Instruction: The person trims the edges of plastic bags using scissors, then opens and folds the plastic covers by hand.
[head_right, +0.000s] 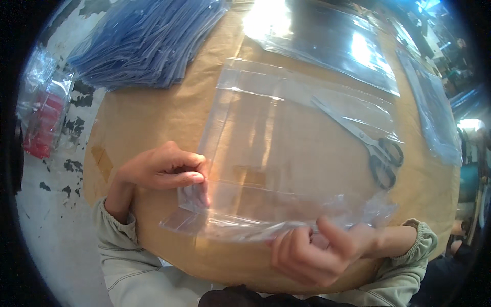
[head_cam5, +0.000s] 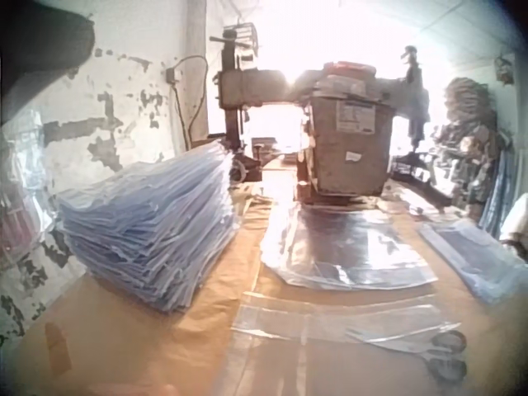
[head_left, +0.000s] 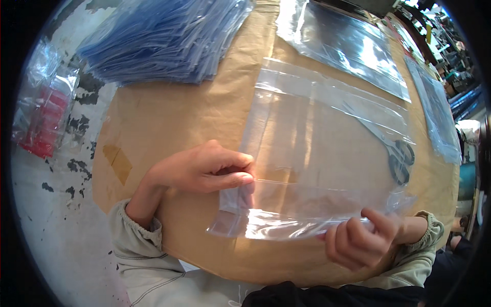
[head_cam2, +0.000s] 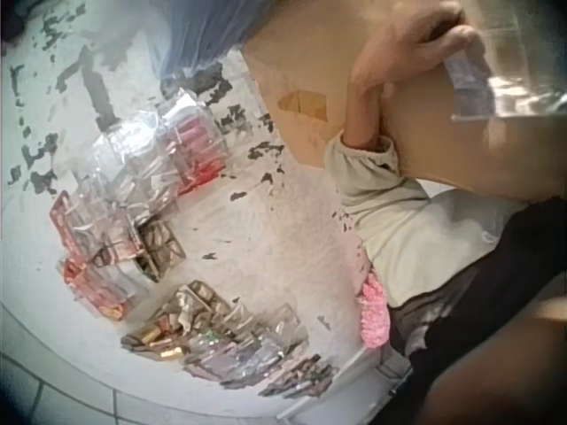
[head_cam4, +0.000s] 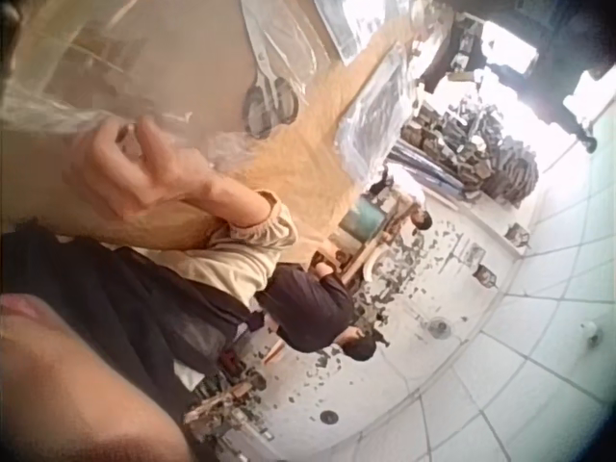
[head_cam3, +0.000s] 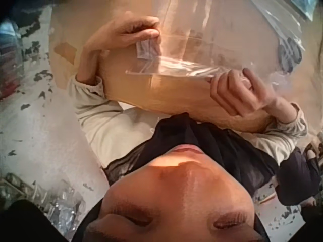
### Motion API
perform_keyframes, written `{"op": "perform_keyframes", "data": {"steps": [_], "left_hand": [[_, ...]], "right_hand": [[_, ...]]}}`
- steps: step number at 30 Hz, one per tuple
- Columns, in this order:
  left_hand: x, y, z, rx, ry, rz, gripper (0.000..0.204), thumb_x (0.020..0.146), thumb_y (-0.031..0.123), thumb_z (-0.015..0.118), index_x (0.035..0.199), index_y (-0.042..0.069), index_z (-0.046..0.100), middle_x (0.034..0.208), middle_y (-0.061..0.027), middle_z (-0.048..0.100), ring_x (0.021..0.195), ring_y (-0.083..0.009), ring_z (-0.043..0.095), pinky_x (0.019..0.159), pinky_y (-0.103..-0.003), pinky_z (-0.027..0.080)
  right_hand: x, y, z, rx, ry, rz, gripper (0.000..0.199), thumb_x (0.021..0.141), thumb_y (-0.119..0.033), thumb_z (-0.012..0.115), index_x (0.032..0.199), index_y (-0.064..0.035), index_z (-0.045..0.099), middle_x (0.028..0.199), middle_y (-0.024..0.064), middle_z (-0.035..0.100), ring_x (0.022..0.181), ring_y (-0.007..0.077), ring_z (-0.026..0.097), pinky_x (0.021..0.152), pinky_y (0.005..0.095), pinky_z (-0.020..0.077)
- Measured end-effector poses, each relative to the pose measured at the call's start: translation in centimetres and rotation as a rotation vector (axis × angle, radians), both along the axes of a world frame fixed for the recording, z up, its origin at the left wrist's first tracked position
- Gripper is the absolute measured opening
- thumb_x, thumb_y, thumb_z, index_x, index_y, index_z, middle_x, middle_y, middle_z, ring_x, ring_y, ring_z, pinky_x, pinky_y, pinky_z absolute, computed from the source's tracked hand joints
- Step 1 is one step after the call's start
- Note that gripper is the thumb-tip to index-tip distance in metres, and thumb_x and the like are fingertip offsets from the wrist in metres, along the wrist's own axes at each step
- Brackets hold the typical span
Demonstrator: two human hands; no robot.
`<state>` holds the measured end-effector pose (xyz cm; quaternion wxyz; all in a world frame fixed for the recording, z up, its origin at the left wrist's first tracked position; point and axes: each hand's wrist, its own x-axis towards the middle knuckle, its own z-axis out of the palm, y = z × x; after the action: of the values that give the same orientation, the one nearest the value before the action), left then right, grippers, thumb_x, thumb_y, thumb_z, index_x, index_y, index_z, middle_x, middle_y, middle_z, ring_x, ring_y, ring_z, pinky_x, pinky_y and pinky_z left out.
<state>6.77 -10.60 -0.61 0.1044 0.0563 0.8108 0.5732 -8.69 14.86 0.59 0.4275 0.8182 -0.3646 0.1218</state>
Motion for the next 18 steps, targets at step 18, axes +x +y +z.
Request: {"op": "perform_keyframes", "data": {"steps": [18], "left_hand": [[-0.6,2.9,4.6,-0.067,-0.363,-0.568,0.034,0.082,0.014,0.061,0.111,-0.001,0.052,0.088,-0.0106,0.066,0.082,-0.0171,0.065,0.071,-0.026,0.051]], "right_hand": [[-2.4,4.0,5.8,1.282,-0.718,0.312,0.019,0.078,-0.019,0.059,0.087,-0.0038,0.053,0.090,0.0101,0.051,0.083,0.0238,0.053,0.070,0.0326,0.0443]]}}
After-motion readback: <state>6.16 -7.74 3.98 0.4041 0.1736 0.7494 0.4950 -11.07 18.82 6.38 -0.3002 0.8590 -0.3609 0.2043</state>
